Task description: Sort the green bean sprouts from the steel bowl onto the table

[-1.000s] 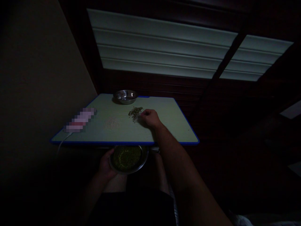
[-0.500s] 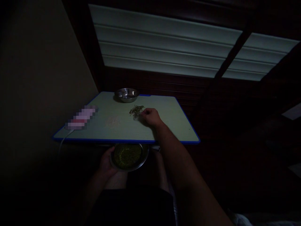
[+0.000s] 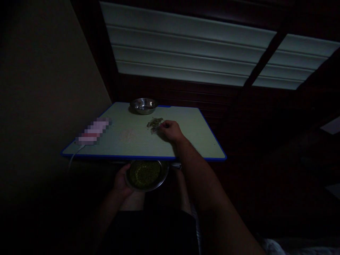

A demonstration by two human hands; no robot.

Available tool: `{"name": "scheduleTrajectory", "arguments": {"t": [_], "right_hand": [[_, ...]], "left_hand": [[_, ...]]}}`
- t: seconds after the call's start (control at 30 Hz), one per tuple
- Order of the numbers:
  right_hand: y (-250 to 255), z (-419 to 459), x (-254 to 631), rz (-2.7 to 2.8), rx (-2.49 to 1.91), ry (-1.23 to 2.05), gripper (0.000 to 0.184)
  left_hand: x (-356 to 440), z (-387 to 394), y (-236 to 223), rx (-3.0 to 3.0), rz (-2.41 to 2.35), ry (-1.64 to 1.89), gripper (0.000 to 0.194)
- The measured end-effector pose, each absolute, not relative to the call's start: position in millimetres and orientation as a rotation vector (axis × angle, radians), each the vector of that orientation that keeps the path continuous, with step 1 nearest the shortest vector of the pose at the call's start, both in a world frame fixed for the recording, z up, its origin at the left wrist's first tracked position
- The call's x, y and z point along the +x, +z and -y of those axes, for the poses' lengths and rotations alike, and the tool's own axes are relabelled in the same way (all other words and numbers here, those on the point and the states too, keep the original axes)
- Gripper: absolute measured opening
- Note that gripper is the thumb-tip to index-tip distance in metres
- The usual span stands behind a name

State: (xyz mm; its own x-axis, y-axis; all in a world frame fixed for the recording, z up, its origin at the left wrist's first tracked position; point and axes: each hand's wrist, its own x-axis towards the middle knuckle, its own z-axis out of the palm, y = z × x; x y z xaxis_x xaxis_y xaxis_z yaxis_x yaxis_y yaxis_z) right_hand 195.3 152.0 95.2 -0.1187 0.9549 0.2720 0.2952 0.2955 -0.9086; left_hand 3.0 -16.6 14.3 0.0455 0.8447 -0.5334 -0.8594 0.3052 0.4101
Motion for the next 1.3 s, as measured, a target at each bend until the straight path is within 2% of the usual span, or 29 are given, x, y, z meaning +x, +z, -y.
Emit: {"name": "scheduleTrajectory", "arguments": {"t": [0.37,0.5,0.67,0.97,1.3], "right_hand": [[101,-148,194,1.583,-1.198,0.843,0.014],[99,-155,198,1.489,-1.317,0.649,0.011],[94,-162,206,1.413,-1.444,0.427,0.016],[84,-168,209,1.514,-1.429,0.504,0.020],[88,-164,208,1.563,-1.364,0.536,0.015]], "left_hand": [[2,16,11,0.016,-0.742,1.295,0.021],[2,16,11,0.012,-0.792,1.284,0.023],[1,17,11,0.024,-0.777,1.290,0.022],[0,16,9,0.022,-0.736,1.282,0.021],[0,16,10,-0.030,-0.781,1.301,0.025]]}}
